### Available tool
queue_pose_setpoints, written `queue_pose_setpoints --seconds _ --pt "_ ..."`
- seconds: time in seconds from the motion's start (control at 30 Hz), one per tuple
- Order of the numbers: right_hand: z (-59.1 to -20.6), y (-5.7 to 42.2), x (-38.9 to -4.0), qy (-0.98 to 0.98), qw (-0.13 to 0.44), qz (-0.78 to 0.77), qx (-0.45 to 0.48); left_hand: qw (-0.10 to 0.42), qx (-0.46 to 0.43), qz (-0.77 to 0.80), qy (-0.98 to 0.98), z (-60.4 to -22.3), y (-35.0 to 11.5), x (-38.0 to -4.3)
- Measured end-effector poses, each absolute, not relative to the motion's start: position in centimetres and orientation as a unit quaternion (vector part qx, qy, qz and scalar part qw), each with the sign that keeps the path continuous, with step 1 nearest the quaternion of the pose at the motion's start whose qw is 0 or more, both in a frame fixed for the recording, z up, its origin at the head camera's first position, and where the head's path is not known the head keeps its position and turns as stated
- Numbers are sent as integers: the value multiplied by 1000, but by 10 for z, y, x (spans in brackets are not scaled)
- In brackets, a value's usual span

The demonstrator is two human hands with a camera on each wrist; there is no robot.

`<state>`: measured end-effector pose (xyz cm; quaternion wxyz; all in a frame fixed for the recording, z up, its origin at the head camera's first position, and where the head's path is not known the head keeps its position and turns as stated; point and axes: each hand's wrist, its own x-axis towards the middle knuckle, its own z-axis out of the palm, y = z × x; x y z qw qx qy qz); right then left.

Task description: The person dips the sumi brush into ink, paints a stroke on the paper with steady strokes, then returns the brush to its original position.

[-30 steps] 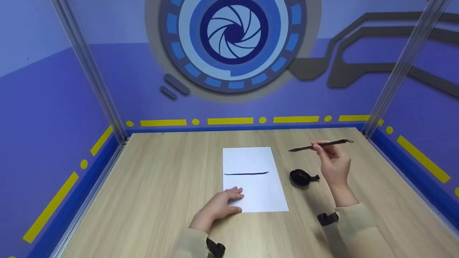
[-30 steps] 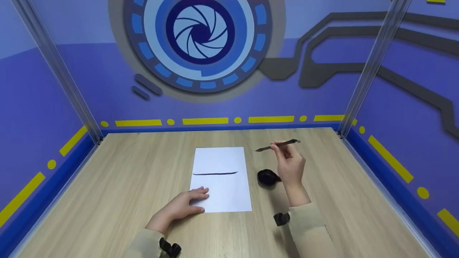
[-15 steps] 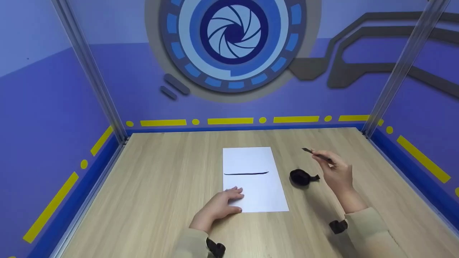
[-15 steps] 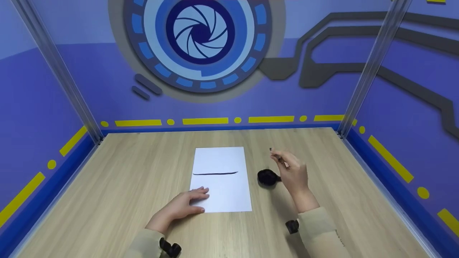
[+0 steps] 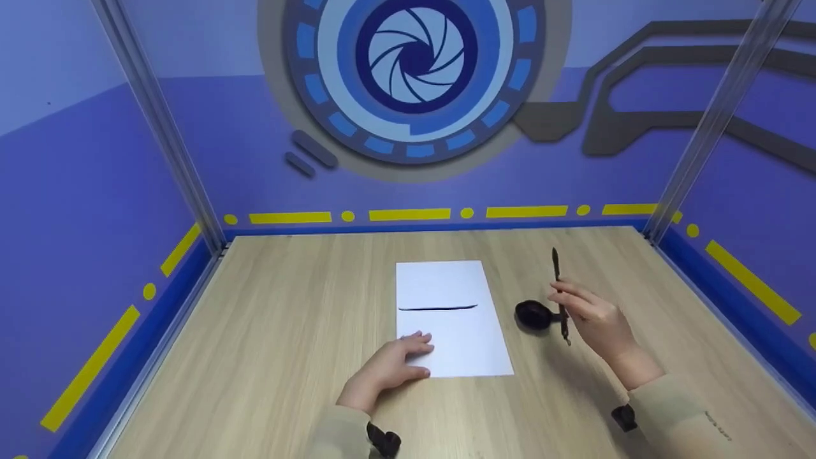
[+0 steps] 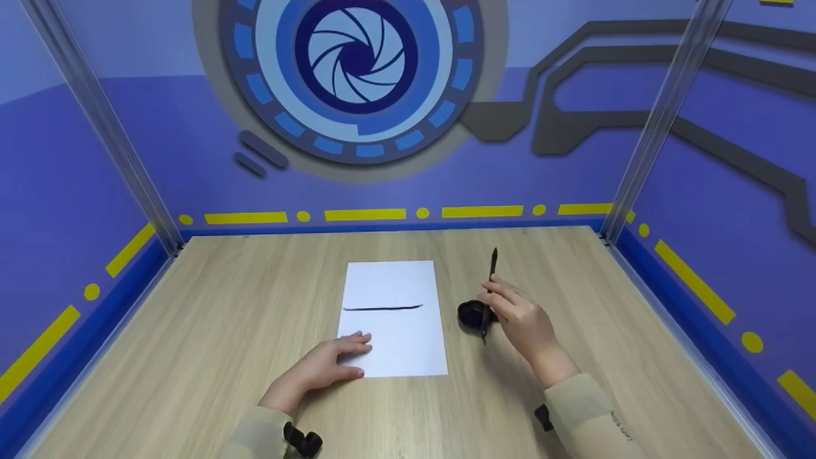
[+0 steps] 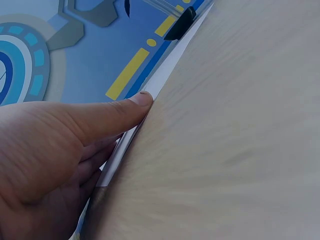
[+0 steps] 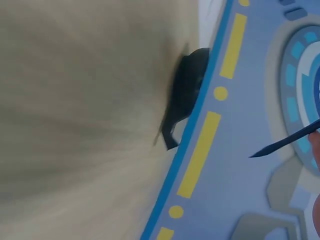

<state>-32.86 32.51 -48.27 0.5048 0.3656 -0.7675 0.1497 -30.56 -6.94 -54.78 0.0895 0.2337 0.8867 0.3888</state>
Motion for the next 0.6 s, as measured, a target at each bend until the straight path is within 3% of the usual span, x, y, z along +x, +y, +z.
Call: queue_pose_setpoints --seconds 0.6 --pt "-512 368 -325 -777 425 -8 464 94 227 390 887 -547 -70 -305"
